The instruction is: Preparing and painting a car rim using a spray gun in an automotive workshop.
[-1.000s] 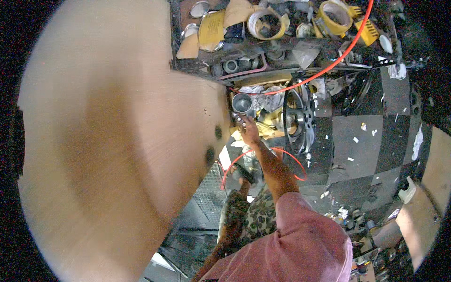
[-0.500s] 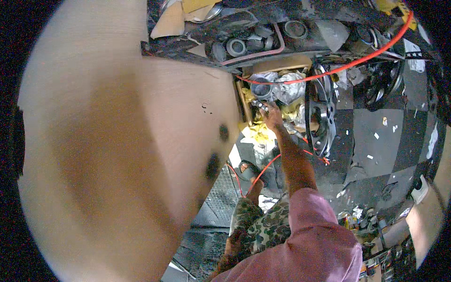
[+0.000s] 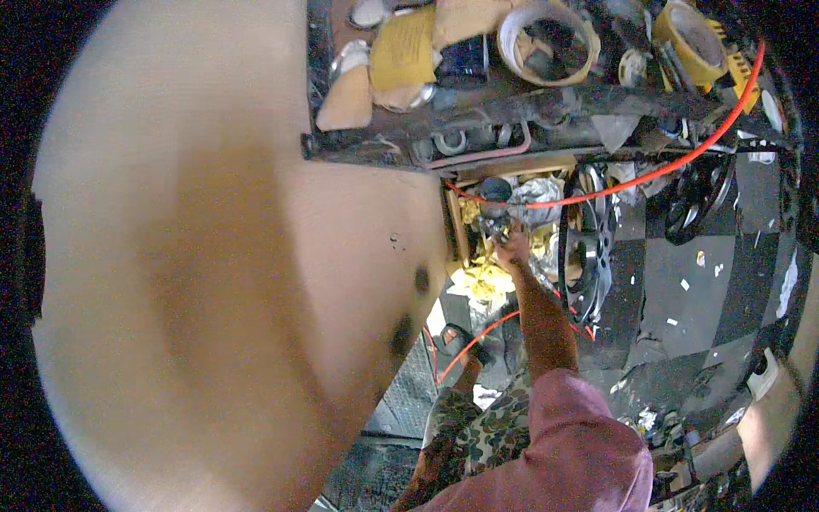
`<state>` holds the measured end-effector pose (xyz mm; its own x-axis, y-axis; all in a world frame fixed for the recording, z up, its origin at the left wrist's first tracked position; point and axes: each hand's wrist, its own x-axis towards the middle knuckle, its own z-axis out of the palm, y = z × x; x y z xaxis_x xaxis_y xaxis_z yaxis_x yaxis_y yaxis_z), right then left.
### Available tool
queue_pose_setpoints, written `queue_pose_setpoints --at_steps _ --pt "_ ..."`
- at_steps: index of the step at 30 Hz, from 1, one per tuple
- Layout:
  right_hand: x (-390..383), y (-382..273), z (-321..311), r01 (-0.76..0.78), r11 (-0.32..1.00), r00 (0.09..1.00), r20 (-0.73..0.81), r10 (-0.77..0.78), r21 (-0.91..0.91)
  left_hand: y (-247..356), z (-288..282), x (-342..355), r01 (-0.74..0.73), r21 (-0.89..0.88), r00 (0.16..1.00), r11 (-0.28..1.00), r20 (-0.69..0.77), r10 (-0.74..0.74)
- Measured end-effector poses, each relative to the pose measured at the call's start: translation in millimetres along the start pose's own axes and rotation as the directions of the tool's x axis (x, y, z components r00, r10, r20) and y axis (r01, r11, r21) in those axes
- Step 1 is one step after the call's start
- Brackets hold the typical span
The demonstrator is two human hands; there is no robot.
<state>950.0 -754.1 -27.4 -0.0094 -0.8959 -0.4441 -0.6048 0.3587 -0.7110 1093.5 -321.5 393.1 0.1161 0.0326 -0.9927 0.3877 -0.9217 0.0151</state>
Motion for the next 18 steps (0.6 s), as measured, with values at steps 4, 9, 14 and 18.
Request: queue_pose_setpoints --at_steps 4,9,14,18 --pt "-48.6 14.7 -35.4 0.268 0.951 0.919 -0.257 -0.300 -0.153 50.3 21.4 -12.8 -0.310 0.486 0.947 0.817 0.087 0.308" --pt "-129.4 -293.2 -209.9 0.385 0.896 0.923 -0.113 -0.368 0.220 57.2 11.3 -31.1 -0.314 0.462 0.949 0.830 0.121 0.291" --pt "-38.2 -454.0 -328.7 0.727 0.649 0.534 -0.411 -0.739 -0.222 81.1 25.7 -34.9 -0.366 0.228 0.927 0.902 0.172 0.333" --pt "63.8 -501.8 -323.5 0.516 0.603 0.589 -0.260 -0.765 -0.608 93.2 42.5 -49.1 -0.542 0.349 0.835 0.764 0.121 0.537"
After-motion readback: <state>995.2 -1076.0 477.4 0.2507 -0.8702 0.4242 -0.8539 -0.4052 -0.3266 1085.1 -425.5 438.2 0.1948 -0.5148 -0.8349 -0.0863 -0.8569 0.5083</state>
